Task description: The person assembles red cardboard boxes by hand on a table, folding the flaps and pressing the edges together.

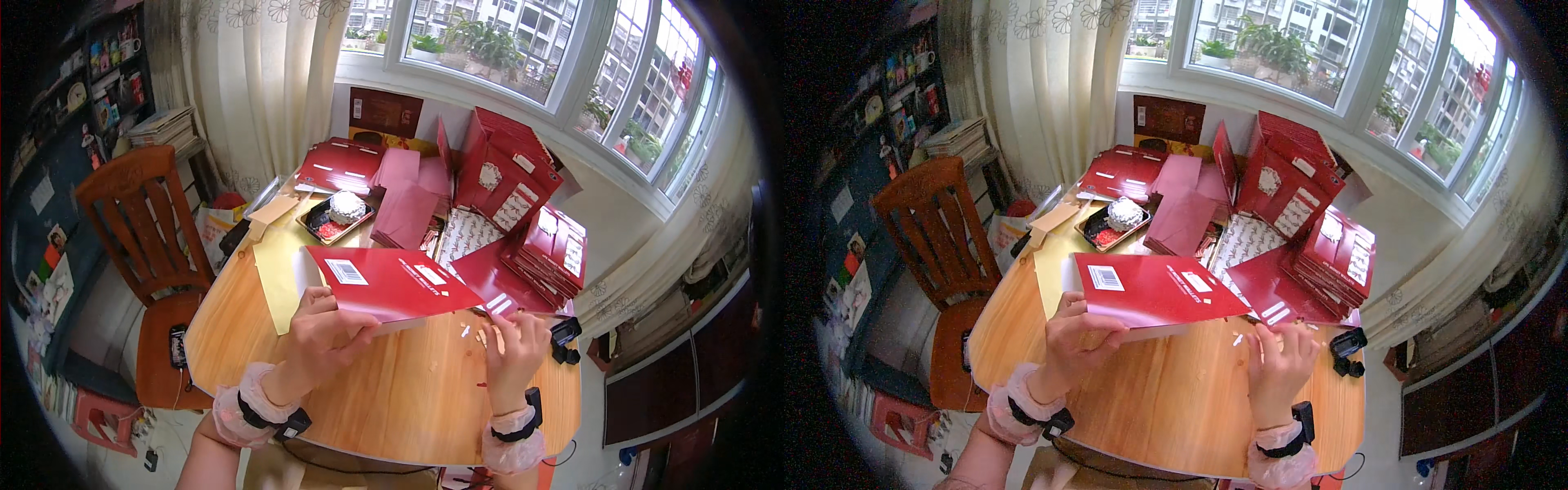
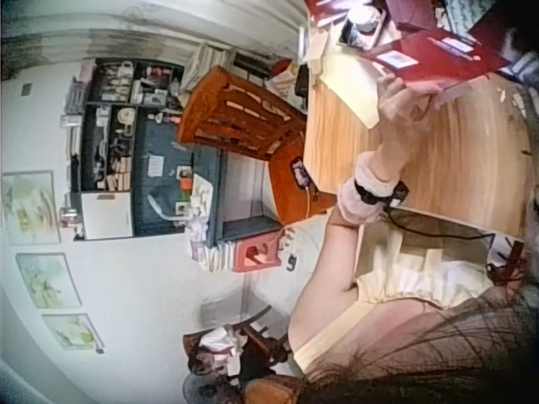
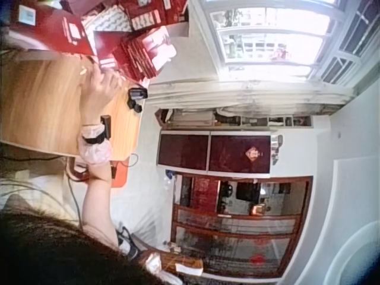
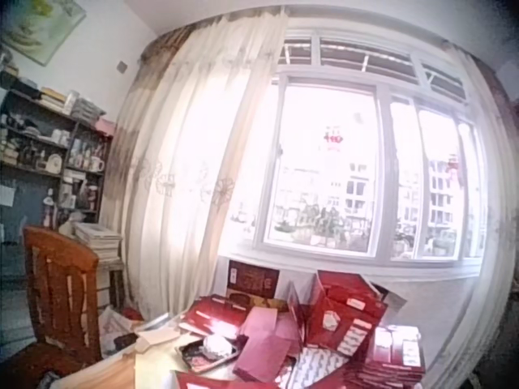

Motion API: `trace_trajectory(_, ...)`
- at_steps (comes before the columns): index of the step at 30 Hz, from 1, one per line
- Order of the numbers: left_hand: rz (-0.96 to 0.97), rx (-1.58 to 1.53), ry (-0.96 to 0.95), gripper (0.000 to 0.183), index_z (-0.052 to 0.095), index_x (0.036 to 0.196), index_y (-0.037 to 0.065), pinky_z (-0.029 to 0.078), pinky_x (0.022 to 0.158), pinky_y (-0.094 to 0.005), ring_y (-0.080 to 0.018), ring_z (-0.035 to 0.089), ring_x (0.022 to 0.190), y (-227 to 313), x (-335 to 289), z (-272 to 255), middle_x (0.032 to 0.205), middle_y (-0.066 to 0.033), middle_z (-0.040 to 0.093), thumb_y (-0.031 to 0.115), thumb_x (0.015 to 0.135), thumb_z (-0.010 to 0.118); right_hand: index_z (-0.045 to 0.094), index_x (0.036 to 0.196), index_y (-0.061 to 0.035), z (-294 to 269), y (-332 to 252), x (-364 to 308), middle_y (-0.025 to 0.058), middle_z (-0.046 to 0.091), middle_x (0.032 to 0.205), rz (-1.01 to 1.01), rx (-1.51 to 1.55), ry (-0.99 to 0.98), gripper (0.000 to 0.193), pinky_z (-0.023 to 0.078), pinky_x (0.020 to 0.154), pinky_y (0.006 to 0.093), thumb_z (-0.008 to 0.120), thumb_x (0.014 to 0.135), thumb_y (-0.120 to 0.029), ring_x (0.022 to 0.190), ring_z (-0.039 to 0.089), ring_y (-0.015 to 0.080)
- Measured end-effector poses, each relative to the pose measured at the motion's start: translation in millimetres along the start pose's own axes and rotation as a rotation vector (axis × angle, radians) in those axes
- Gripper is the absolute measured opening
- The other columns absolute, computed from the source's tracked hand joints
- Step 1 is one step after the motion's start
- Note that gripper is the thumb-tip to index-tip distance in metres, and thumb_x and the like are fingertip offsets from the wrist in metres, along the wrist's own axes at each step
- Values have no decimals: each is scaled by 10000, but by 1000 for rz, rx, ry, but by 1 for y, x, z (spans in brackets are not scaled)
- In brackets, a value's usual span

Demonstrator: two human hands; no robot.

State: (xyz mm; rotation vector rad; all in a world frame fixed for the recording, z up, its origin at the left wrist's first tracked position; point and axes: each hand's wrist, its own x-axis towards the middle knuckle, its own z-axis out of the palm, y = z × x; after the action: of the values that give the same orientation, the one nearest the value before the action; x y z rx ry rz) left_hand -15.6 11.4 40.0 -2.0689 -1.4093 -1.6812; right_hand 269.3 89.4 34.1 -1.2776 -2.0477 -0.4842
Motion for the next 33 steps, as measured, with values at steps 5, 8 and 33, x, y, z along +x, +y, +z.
trace_trajectory(5,64,21,74,233,714,901,127,459,853,-377,-198,705,843,9,6,0,889,-32,748,32,711,807,678,1167,-65,23,24,-7,173,644,1204,30,98,39,389,477,1029,384,679,791,35,1183,604,346)
trace_trajectory(8,41,25,91,234,716,908,129,460,851,-370,-198,705,844,6,4,-3,900,-32,751,38,715,813,674,1168,-50,15,13,-3,170,638,1182,122,222,104,373,502,997,366,666,805,37,1142,605,368)
trace_trajectory(33,-405,-713,-217,286,699,1115,56,568,807,-309,-146,710,842,18,-2,10,931,-80,729,69,844,787,703,1139,-37,-46,-46,11,45,647,965,-508,187,179,384,482,778,354,725,774,-154,869,633,203)
